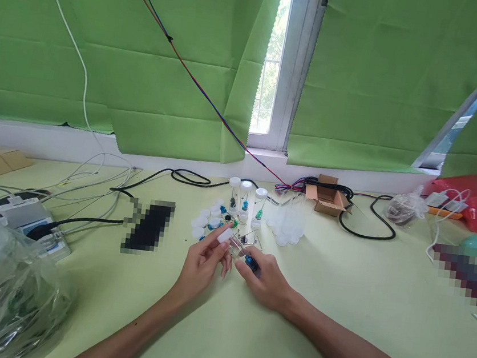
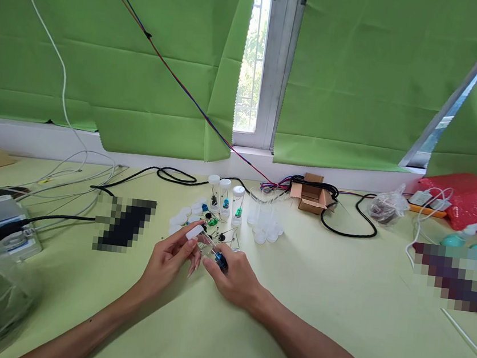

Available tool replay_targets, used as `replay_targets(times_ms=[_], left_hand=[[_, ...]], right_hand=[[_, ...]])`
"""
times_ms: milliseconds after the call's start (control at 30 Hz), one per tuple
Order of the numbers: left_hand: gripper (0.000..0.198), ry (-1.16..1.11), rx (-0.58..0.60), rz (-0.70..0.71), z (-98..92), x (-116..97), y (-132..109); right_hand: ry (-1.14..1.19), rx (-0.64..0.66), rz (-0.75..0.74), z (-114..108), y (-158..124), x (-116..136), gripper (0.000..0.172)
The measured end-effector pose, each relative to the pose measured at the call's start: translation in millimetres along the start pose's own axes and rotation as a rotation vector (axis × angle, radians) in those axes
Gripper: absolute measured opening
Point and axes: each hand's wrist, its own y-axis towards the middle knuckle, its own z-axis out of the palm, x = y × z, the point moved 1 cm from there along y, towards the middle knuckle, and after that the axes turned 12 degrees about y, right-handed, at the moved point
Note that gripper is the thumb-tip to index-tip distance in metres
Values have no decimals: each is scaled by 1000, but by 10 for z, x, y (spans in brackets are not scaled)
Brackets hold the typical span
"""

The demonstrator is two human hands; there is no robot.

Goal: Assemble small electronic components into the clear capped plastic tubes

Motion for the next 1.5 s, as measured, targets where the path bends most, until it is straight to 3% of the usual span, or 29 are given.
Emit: replay_targets(times_ms=[433, 700, 800, 967, 1100, 1500], left_hand=[[50, 63, -66, 13, 25, -26, -38], [50, 232, -106, 56, -23, -40, -78], [45, 434, -131, 190, -48, -59, -115], [49, 666, -127, 513, -46, -66, -166], [54, 726, -98, 609, -40, -70, -178], [58, 739, 12, 475, -3, -66, -178]], right_hand=[[-43, 15, -4, 5, 2, -3, 28], [-90, -12, -58, 9, -3, 43, 24], [-76, -35, -143, 9, 0, 67, 28], [-60, -143, -339, 15, 1, 126, 52], [-96, -165, -429, 9, -2, 180, 49], [-285, -104, -425, -131, 10, 300, 63]])
